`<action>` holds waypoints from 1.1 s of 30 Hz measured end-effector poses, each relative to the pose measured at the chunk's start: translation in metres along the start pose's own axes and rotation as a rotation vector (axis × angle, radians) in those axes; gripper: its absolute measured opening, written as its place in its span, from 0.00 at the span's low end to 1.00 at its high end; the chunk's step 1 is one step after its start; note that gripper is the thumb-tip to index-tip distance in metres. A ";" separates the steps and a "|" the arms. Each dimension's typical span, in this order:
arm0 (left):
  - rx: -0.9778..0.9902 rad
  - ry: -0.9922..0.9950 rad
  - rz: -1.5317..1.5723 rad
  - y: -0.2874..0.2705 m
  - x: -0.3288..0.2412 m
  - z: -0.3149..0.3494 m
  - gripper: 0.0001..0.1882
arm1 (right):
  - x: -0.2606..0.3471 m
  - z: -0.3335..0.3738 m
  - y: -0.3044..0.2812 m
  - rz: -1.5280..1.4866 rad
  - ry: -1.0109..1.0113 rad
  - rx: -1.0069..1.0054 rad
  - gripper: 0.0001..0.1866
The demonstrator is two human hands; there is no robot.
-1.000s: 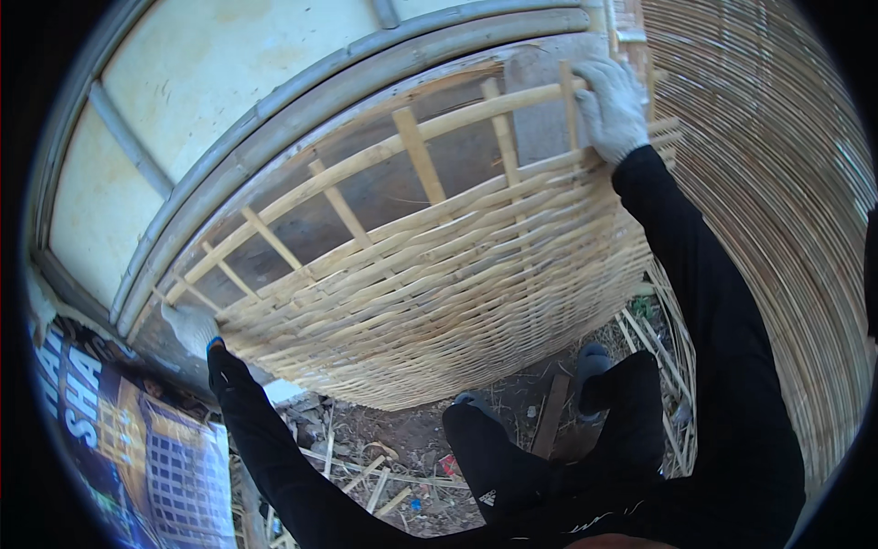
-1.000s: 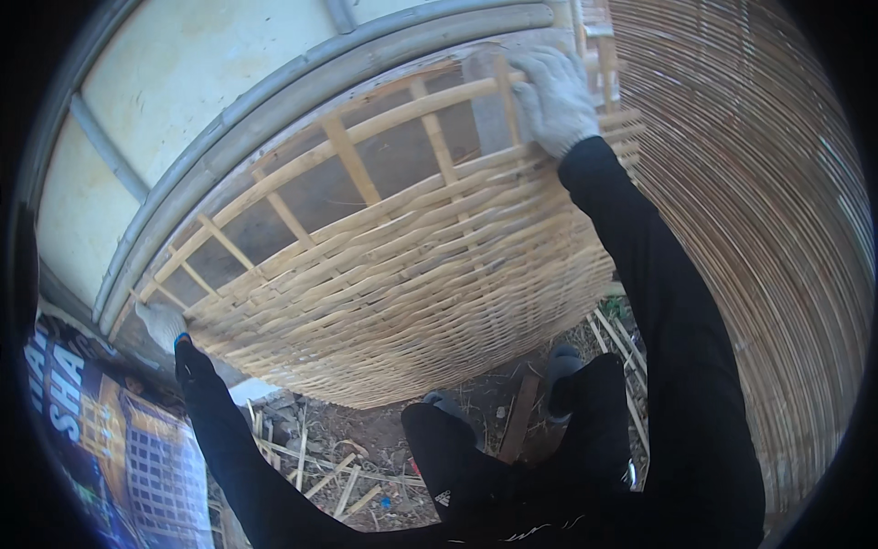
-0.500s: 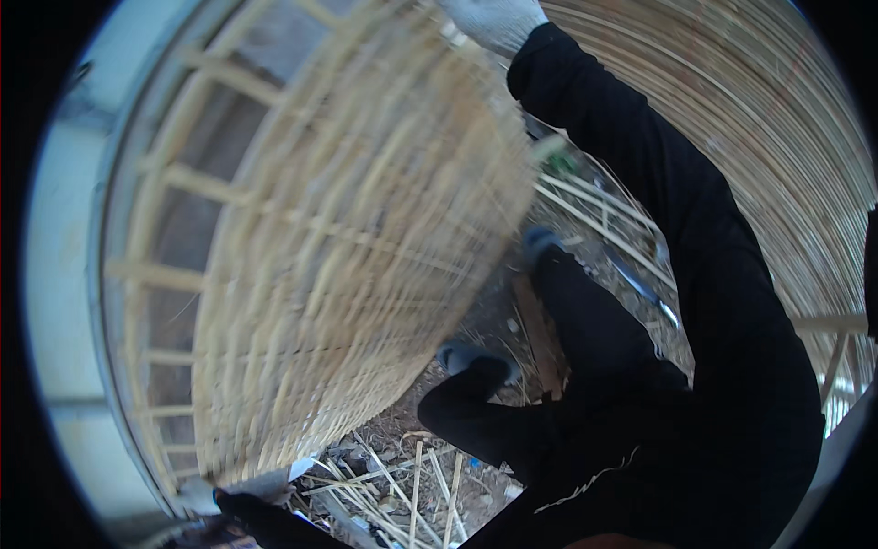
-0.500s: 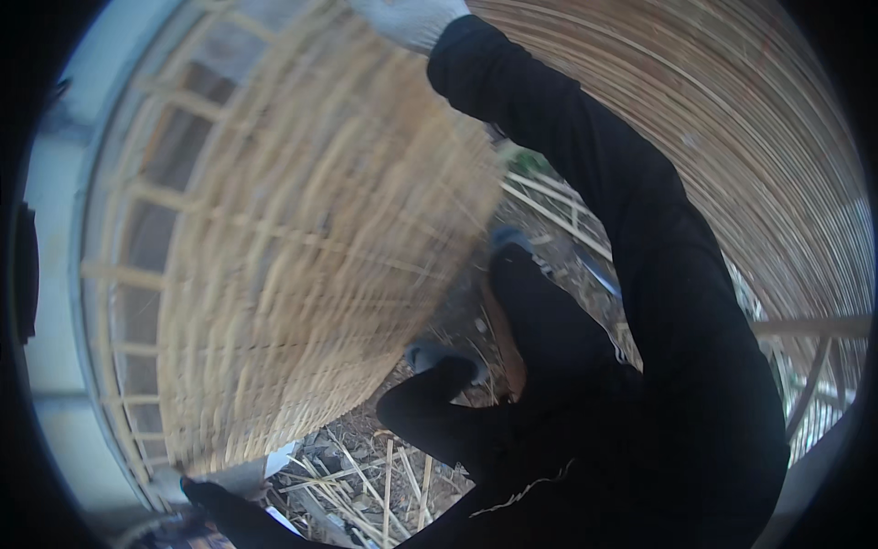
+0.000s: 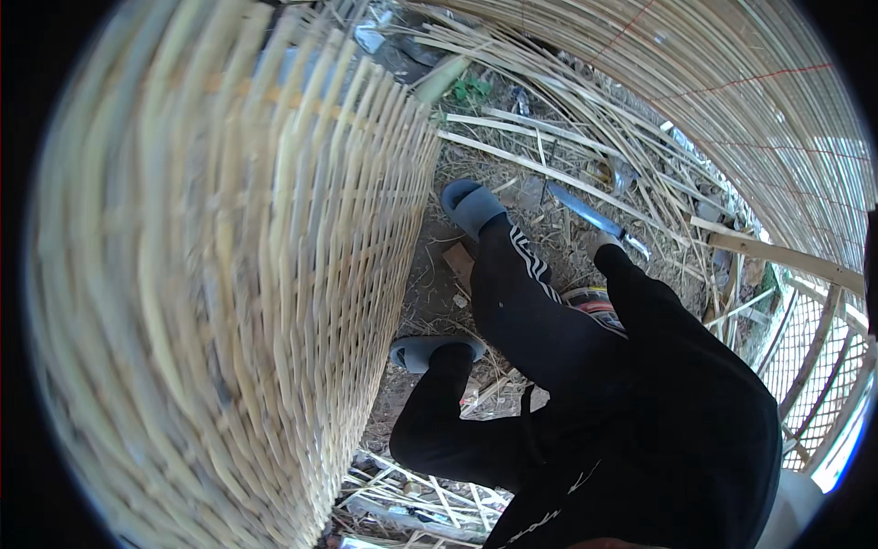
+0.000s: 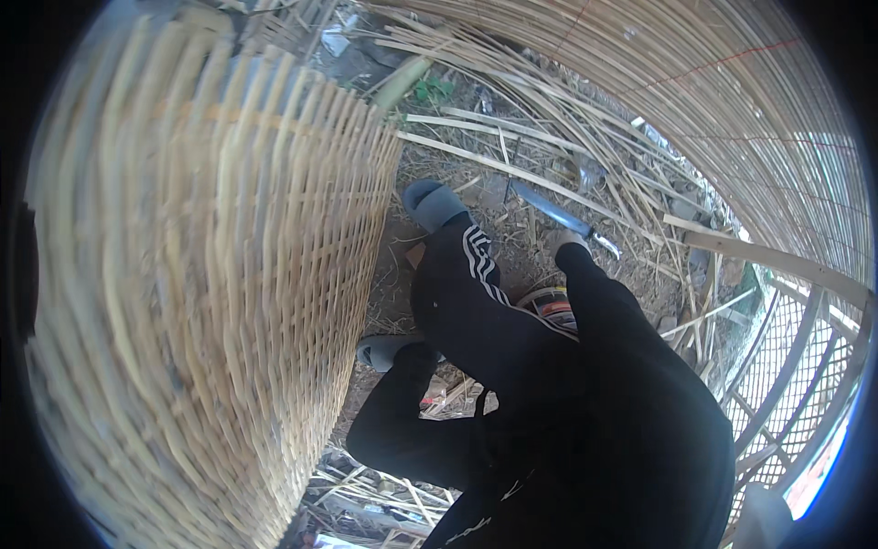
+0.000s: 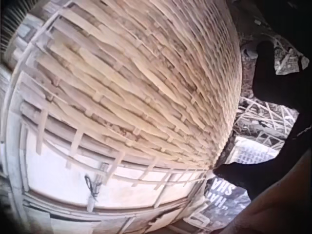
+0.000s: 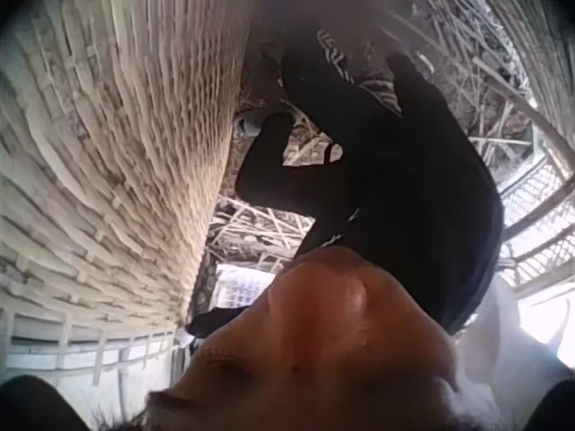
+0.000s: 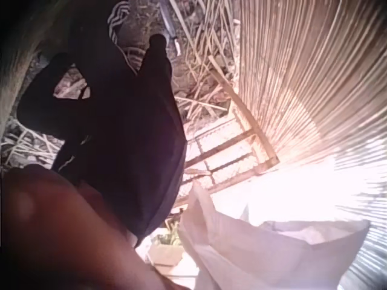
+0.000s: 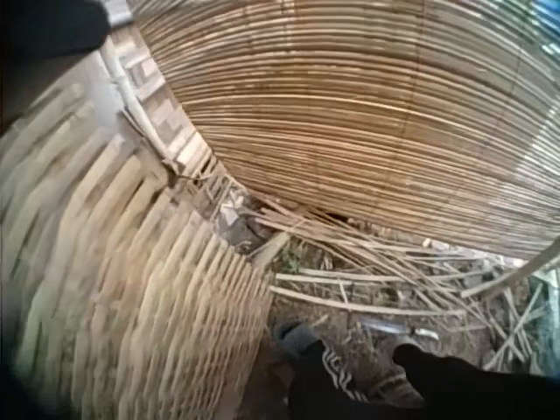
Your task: The person constructs a bamboo screen by positioning bamboo slats onto a wooden frame and securing them using a machete to trim and tap the pieces into place.
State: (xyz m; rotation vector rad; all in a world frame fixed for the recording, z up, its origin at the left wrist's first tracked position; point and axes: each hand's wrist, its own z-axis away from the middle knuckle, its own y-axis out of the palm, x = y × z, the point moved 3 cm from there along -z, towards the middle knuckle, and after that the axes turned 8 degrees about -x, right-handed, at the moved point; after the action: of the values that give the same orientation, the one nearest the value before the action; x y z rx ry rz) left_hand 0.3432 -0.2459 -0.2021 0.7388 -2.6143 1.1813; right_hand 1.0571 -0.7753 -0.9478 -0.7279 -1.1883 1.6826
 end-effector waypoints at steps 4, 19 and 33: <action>-0.161 0.119 -0.103 -0.079 -0.057 -0.041 0.15 | 0.188 0.051 -0.050 -0.277 0.283 0.297 0.25; -0.120 0.161 0.001 -0.028 -0.123 -0.072 0.16 | 0.147 -0.039 -0.064 -0.050 0.567 0.318 0.32; -0.145 0.058 -0.148 -0.064 -0.045 -0.082 0.17 | 0.161 -0.013 -0.051 0.072 -0.022 0.509 0.15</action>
State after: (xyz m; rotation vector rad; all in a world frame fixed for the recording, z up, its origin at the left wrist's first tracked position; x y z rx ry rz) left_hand 0.4114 -0.2049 -0.1214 0.8390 -2.5171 0.9474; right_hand 1.0213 -0.6172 -0.8985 -0.4367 -0.7034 1.9484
